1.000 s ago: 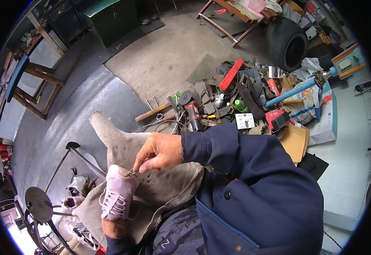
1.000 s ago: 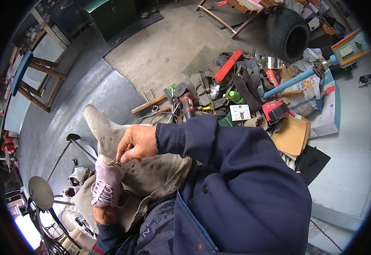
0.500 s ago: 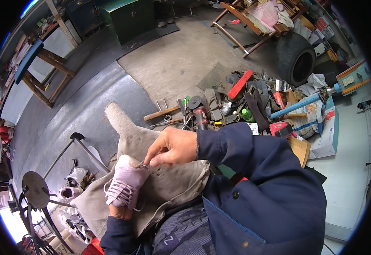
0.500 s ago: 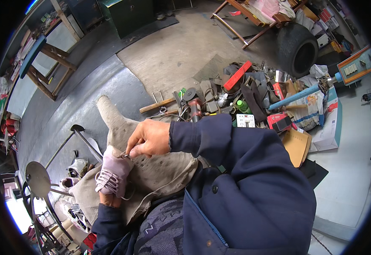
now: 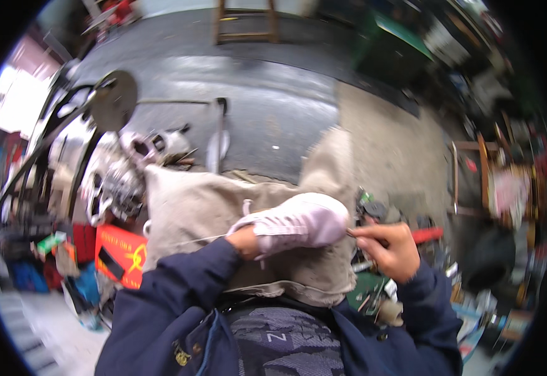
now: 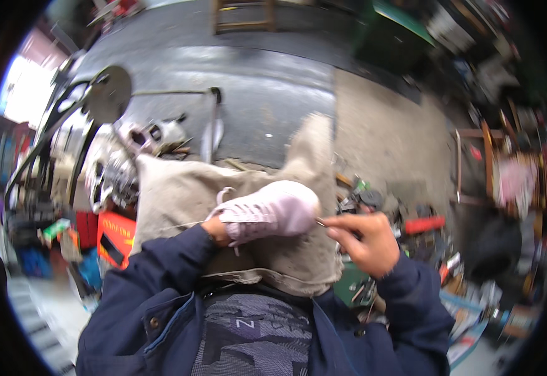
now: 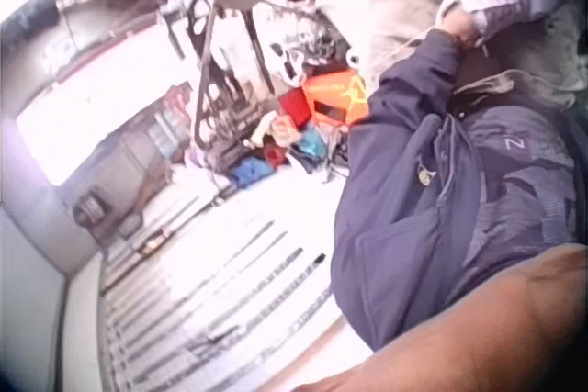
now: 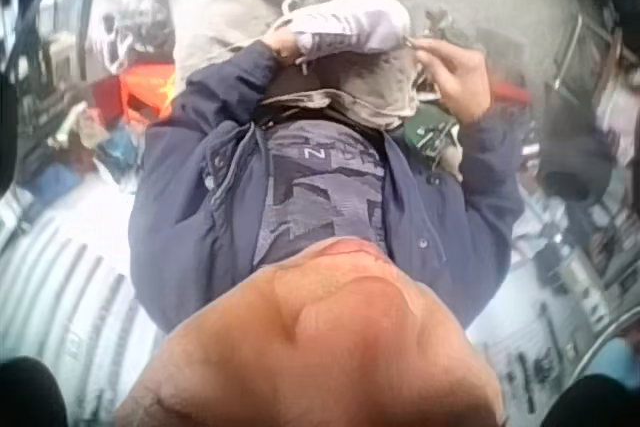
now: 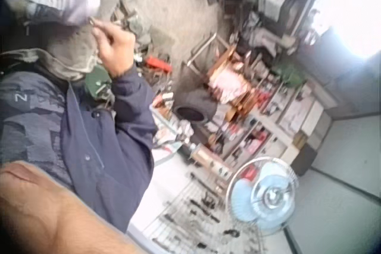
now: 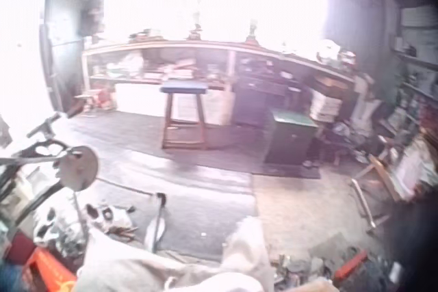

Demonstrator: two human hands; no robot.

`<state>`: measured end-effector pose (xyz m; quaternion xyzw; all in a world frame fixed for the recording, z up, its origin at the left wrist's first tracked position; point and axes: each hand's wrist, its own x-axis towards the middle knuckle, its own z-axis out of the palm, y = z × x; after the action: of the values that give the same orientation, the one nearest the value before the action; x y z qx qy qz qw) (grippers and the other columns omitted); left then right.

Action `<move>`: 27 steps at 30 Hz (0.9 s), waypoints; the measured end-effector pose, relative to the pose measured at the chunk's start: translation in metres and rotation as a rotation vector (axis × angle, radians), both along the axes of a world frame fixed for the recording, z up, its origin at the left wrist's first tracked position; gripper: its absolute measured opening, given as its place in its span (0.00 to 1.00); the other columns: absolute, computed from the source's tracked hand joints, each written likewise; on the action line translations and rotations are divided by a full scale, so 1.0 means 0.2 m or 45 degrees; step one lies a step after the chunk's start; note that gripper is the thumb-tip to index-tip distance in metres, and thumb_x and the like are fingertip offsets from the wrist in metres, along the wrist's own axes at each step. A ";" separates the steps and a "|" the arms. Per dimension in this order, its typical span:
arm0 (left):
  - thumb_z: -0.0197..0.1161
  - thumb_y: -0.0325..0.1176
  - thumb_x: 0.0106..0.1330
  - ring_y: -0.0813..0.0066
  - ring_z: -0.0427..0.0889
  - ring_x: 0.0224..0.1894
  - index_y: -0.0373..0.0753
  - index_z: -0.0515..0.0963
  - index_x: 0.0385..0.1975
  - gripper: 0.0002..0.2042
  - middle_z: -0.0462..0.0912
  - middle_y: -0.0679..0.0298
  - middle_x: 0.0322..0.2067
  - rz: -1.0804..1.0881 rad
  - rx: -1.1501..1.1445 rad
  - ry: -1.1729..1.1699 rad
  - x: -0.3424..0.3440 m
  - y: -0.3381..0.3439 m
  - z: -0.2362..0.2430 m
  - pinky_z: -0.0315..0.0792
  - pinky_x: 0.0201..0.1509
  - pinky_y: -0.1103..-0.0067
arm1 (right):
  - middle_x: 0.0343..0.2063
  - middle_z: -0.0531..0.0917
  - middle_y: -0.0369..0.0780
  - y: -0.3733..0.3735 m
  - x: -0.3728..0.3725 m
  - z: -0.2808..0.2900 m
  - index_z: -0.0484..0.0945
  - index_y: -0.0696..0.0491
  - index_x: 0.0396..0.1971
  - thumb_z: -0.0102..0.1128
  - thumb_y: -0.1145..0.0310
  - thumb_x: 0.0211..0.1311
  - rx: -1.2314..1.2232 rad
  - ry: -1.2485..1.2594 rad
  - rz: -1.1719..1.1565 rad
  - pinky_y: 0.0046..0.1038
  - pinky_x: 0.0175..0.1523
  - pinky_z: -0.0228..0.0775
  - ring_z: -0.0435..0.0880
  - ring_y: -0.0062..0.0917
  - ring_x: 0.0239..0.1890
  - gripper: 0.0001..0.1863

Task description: The person hand-sews a pink sneaker using a needle and thread. They repeatedly insert the needle through the shoe's upper and pull the thread to secure the stitching while holding the shoe steady.

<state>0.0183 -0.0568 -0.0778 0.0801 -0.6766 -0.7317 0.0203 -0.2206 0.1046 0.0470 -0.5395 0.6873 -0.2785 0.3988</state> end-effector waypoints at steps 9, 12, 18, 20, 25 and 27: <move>0.64 0.39 0.67 0.57 0.84 0.28 0.40 0.85 0.33 0.09 0.83 0.53 0.27 0.208 -0.733 0.298 -0.21 -0.01 0.09 0.77 0.35 0.67 | 0.20 0.86 0.37 -0.02 0.12 0.03 0.89 0.64 0.43 0.66 0.82 0.64 0.090 0.119 -0.138 0.20 0.30 0.73 0.80 0.14 0.23 0.09; 0.65 0.38 0.66 0.58 0.84 0.27 0.42 0.86 0.32 0.08 0.83 0.54 0.26 0.211 -0.747 0.491 -0.24 -0.01 0.04 0.76 0.32 0.67 | 0.23 0.87 0.38 -0.03 0.13 0.03 0.88 0.66 0.42 0.66 0.82 0.65 0.110 0.116 -0.117 0.20 0.31 0.74 0.82 0.15 0.23 0.08; 0.65 0.37 0.64 0.56 0.85 0.26 0.42 0.86 0.30 0.08 0.85 0.54 0.25 0.263 -0.721 0.611 -0.22 -0.02 0.05 0.76 0.29 0.67 | 0.24 0.86 0.37 -0.02 0.15 0.01 0.87 0.67 0.44 0.67 0.80 0.68 0.136 0.011 -0.211 0.19 0.31 0.74 0.81 0.14 0.24 0.08; 0.64 0.36 0.64 0.56 0.85 0.26 0.41 0.86 0.30 0.07 0.84 0.55 0.25 0.253 -0.789 0.591 -0.22 -0.01 0.06 0.76 0.29 0.67 | 0.24 0.86 0.37 0.00 0.16 0.01 0.87 0.66 0.44 0.67 0.80 0.67 0.077 0.093 -0.159 0.19 0.30 0.73 0.81 0.14 0.23 0.08; 0.65 0.32 0.61 0.60 0.82 0.23 0.43 0.86 0.26 0.05 0.81 0.57 0.20 0.212 -0.915 0.401 -0.23 0.01 0.08 0.75 0.28 0.69 | 0.23 0.86 0.37 0.01 0.18 0.00 0.87 0.65 0.44 0.68 0.79 0.67 0.060 0.178 -0.169 0.19 0.30 0.73 0.81 0.14 0.22 0.08; 0.65 0.31 0.60 0.62 0.80 0.22 0.43 0.86 0.24 0.05 0.80 0.58 0.19 0.208 -0.881 0.352 -0.23 0.01 0.08 0.74 0.27 0.70 | 0.23 0.86 0.37 0.01 0.18 0.00 0.87 0.66 0.44 0.69 0.79 0.66 0.063 0.237 -0.157 0.20 0.29 0.73 0.81 0.14 0.21 0.09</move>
<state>-0.0269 -0.0549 -0.0628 0.0227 -0.8658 -0.4600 0.1956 -0.1845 0.1058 0.0466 -0.5096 0.7599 -0.2341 0.3287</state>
